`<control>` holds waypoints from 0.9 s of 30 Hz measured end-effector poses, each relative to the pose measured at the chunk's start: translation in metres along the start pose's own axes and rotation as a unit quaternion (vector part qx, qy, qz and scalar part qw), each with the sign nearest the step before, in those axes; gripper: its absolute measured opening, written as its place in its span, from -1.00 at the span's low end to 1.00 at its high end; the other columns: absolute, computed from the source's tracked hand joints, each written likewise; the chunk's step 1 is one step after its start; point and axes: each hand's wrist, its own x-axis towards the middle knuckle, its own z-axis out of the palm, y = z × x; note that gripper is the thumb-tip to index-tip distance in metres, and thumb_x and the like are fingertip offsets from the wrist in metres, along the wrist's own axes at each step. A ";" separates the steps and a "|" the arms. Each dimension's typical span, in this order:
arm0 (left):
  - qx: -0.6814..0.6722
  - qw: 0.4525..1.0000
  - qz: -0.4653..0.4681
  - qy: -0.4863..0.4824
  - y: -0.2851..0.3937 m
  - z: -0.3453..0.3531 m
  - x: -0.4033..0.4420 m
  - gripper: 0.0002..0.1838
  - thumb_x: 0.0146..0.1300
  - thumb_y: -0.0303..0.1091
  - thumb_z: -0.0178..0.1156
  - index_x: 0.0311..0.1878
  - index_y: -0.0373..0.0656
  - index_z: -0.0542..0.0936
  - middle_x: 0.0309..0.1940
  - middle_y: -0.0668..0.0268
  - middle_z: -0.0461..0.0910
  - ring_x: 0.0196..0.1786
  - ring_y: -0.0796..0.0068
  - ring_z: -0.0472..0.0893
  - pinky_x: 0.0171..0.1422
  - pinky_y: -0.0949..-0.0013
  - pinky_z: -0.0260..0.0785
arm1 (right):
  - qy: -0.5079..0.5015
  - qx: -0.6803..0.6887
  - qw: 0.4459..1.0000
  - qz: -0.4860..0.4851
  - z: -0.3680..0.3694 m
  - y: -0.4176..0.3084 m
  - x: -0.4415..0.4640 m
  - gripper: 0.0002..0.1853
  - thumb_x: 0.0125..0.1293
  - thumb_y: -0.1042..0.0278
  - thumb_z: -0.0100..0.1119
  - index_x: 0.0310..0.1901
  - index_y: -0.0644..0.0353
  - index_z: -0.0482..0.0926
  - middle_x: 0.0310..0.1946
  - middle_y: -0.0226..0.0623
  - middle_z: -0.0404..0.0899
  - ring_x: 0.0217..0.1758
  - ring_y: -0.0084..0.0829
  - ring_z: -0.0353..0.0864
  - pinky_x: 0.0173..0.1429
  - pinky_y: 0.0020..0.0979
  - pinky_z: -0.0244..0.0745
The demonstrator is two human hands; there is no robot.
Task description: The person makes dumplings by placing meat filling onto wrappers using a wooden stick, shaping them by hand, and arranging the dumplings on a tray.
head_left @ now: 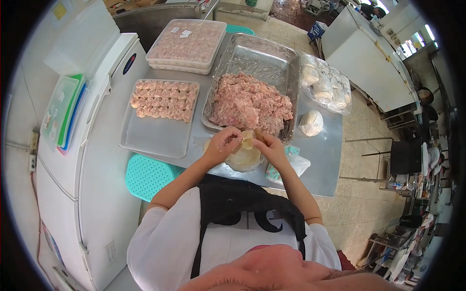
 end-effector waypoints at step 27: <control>-0.641 0.755 -0.128 0.047 0.032 -0.013 0.074 -0.43 0.47 0.04 -0.18 0.21 -0.30 0.40 0.18 0.07 0.46 0.25 0.11 0.44 0.41 0.04 0.22 | 0.160 -0.286 0.931 -0.158 0.009 -0.019 0.014 -0.71 0.37 0.22 0.13 -0.03 0.24 0.60 -0.33 -0.10 0.59 -0.28 -0.10 0.61 -0.19 -0.24 0.49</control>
